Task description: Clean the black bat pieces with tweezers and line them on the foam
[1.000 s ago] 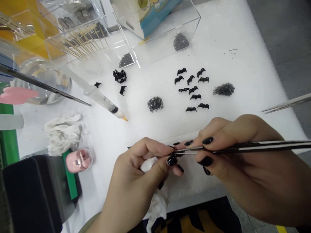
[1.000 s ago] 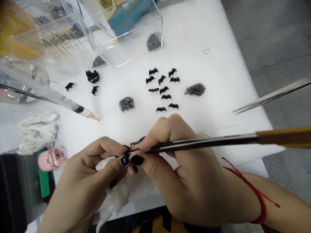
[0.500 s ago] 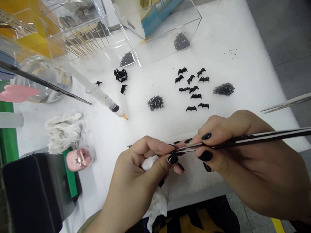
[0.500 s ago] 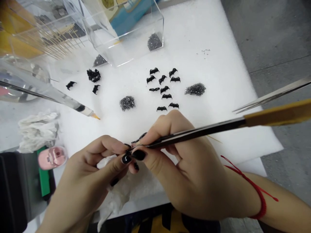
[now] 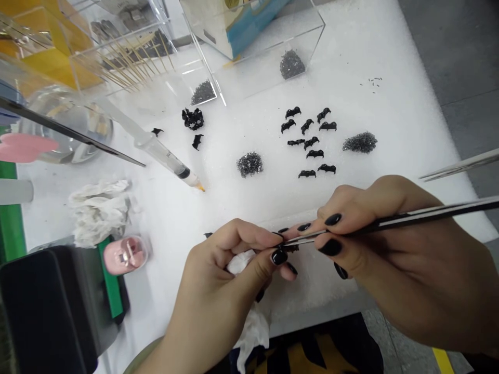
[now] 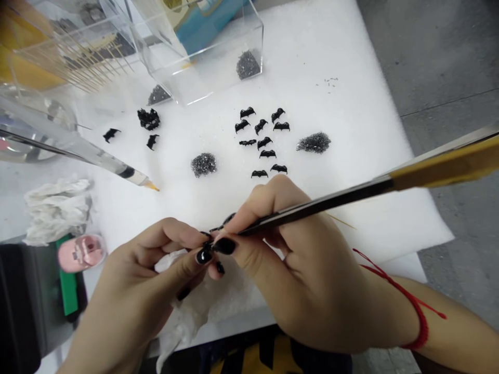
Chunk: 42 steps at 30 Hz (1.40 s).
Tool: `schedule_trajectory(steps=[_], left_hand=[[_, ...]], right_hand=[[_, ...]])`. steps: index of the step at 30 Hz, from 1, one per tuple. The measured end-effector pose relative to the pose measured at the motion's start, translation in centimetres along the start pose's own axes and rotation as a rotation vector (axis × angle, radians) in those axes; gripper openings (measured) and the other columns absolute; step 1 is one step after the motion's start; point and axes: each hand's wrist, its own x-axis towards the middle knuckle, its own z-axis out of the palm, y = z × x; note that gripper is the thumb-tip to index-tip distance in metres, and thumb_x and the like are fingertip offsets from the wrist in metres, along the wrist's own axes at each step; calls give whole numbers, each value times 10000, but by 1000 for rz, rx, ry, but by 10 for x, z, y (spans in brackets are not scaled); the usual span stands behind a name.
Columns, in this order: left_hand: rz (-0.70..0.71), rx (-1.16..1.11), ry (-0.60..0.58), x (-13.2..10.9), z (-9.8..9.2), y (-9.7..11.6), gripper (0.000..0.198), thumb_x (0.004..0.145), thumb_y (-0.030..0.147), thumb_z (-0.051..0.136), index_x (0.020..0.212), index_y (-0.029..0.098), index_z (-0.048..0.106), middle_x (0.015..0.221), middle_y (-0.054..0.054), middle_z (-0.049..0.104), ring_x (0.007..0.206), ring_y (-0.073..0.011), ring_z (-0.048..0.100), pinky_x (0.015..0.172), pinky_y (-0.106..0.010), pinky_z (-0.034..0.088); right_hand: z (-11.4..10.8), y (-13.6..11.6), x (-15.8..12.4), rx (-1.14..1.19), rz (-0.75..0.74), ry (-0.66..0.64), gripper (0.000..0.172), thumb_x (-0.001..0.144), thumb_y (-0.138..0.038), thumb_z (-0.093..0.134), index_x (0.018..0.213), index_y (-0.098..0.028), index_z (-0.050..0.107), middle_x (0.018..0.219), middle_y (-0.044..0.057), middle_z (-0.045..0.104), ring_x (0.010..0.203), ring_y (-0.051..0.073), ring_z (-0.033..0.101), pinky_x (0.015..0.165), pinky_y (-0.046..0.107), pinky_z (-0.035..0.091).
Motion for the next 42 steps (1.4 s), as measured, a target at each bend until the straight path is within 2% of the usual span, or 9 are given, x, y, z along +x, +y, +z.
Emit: schedule_trajectory(steps=[5, 12, 19, 23, 26, 30, 33, 36, 42], left_hand=[[0, 0, 15, -2, 0, 2, 94, 860, 235, 730, 780, 242, 681, 603, 25, 709, 530, -77, 575, 456, -92, 389], [22, 1, -22, 0, -2, 0, 90, 878, 265, 727, 803, 238, 684, 612, 25, 712, 511, -72, 551, 462, -114, 395], [49, -24, -51, 1, 0, 1, 105, 888, 189, 708, 806, 252, 690, 619, 57, 720, 630, -78, 676, 545, -112, 451], [65, -19, -46, 2, 0, 1, 100, 876, 167, 712, 818, 248, 703, 633, 64, 721, 597, -74, 680, 622, -131, 508], [68, -23, -40, 2, 0, 1, 105, 866, 158, 717, 808, 245, 704, 669, 61, 731, 589, -73, 684, 602, -129, 507], [71, -12, -37, 2, 0, 0, 104, 859, 159, 723, 810, 249, 709, 691, 59, 740, 573, -65, 678, 572, -117, 493], [76, -2, -32, 2, 0, 1, 111, 852, 151, 725, 806, 251, 710, 698, 62, 744, 568, -61, 675, 550, -109, 479], [71, 14, -28, 2, 0, 2, 120, 850, 148, 721, 792, 252, 707, 650, 67, 729, 567, -63, 673, 551, -106, 479], [80, 14, -18, 4, 2, 3, 108, 835, 137, 726, 792, 234, 711, 657, 57, 728, 565, -71, 670, 539, -121, 474]], right_hand=[[2, 3, 1, 21, 7, 28, 131, 894, -96, 612, 902, -220, 573, 722, -12, 635, 624, 89, 653, 487, 147, 534], [1, 4, -1, 12, 57, 47, 99, 895, -147, 633, 897, -225, 573, 734, -4, 679, 711, 101, 683, 556, 128, 555], [0, 5, 1, 79, 123, 54, 115, 883, -141, 640, 874, -231, 570, 726, -13, 662, 552, 71, 582, 434, 139, 471], [4, 5, 2, 74, 134, 102, 109, 878, -282, 700, 918, -272, 600, 726, 0, 650, 595, 149, 626, 429, 233, 488], [10, 5, 5, 48, 120, 144, 215, 834, -411, 746, 958, -293, 615, 747, 11, 645, 680, 199, 658, 482, 281, 523], [13, 4, 9, 48, 114, 155, 247, 823, -456, 747, 975, -300, 630, 775, 19, 652, 745, 217, 668, 529, 300, 546], [9, 5, 6, 72, 131, 147, 180, 845, -398, 735, 952, -296, 634, 756, 10, 650, 707, 196, 658, 503, 279, 533], [3, 7, 1, 132, 152, 90, 69, 891, -229, 675, 909, -269, 621, 707, -10, 643, 616, 137, 630, 444, 213, 493], [-2, 10, -3, 129, 134, 43, 171, 868, -100, 672, 921, -241, 590, 755, -3, 656, 686, 131, 651, 527, 192, 548]])
